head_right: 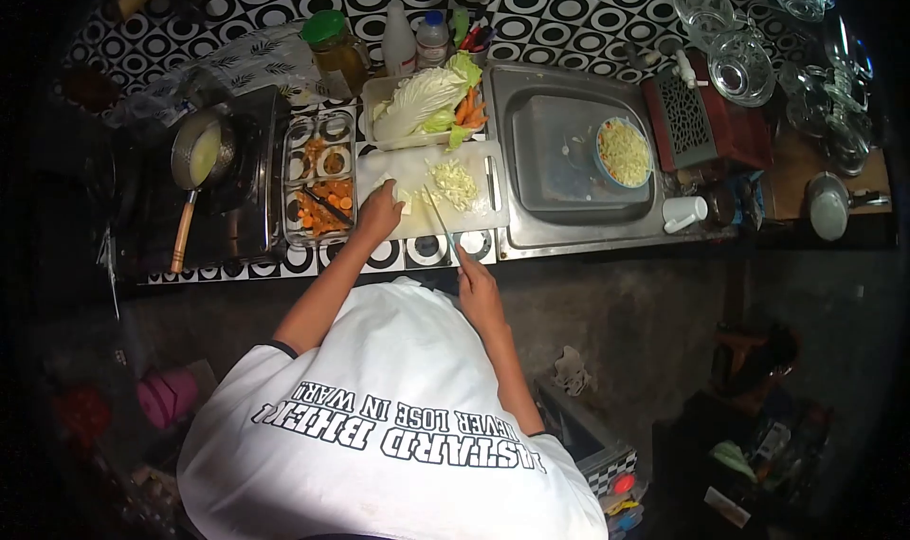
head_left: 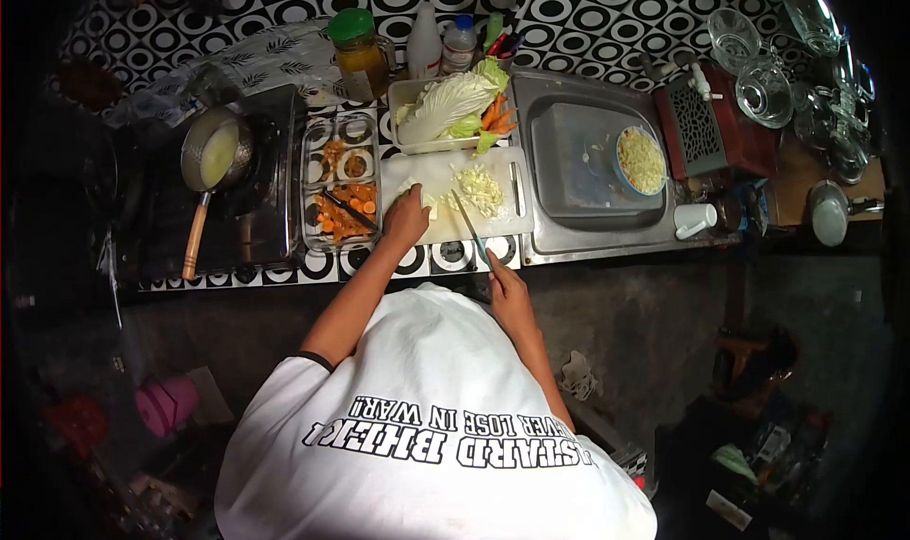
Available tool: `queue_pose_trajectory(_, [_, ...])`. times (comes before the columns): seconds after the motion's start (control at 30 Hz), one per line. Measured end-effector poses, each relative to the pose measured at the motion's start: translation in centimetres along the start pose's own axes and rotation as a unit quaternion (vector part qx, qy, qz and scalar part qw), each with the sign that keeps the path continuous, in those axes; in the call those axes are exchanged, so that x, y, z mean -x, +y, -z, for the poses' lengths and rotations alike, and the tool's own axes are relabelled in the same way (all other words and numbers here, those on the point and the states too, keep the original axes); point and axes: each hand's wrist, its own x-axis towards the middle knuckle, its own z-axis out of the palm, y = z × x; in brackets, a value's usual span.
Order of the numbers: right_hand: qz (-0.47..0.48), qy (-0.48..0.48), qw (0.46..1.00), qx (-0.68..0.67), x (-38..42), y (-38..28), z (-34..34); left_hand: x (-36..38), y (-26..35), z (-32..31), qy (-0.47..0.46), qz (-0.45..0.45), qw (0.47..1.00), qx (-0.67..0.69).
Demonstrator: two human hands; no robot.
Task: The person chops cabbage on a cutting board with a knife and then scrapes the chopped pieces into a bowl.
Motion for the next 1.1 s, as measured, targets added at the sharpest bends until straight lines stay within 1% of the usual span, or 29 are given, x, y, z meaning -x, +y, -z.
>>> queue_pose_trajectory(0.07, [0.0, 0.008, 1.0, 0.0, 0.0, -0.6, -0.2, -0.4, -0.7, -0.1, 0.08, -0.105, 0.991, -0.024])
queue_pose_trajectory(0.1, [0.006, 0.009, 1.0, 0.008, -0.1, -0.7, -0.2, -0.6, -0.7, 0.1, 0.074, -0.106, 0.991, -0.024])
queue_pose_trajectory(0.17, [0.016, 0.011, 1.0, 0.012, -0.3, -0.7, -0.2, -1.2, -0.6, 0.5, 0.035, -0.161, 0.985, -0.051])
queue_pose_trajectory(0.27, [0.02, 0.008, 0.999, 0.035, -0.8, -0.7, 0.5, -1.7, -0.5, 0.8, 0.015, -0.163, 0.983, -0.077])
queue_pose_trajectory(0.3, [0.041, 0.026, 0.998, 0.041, -0.9, -0.6, 0.5, -1.8, -0.6, 0.7, 0.014, -0.164, 0.983, -0.077])
queue_pose_trajectory(0.43, [0.029, 0.026, 0.999, 0.026, -1.2, -0.4, 1.4, -2.3, -1.3, 0.6, 0.003, -0.164, 0.985, -0.049])
queue_pose_trajectory(0.53, [0.062, 0.039, 0.997, 0.027, -1.4, -0.3, 1.9, -2.3, -1.8, 0.5, 0.007, -0.167, 0.986, -0.026])
queue_pose_trajectory(0.7, [0.062, 0.006, 0.997, 0.04, -2.1, 0.4, 3.0, -0.4, -2.3, 0.2, 0.035, -0.168, 0.985, -0.003])
queue_pose_trajectory(0.87, [0.084, -0.032, 0.995, 0.049, -3.1, 1.1, 4.2, 1.8, -1.9, -0.6, 0.11, -0.199, 0.974, -0.019])
queue_pose_trajectory(1.1, [0.127, -0.1, 0.985, 0.067, -4.8, 2.6, 5.7, 3.2, -1.3, -1.5, 0.123, -0.182, 0.975, -0.029])
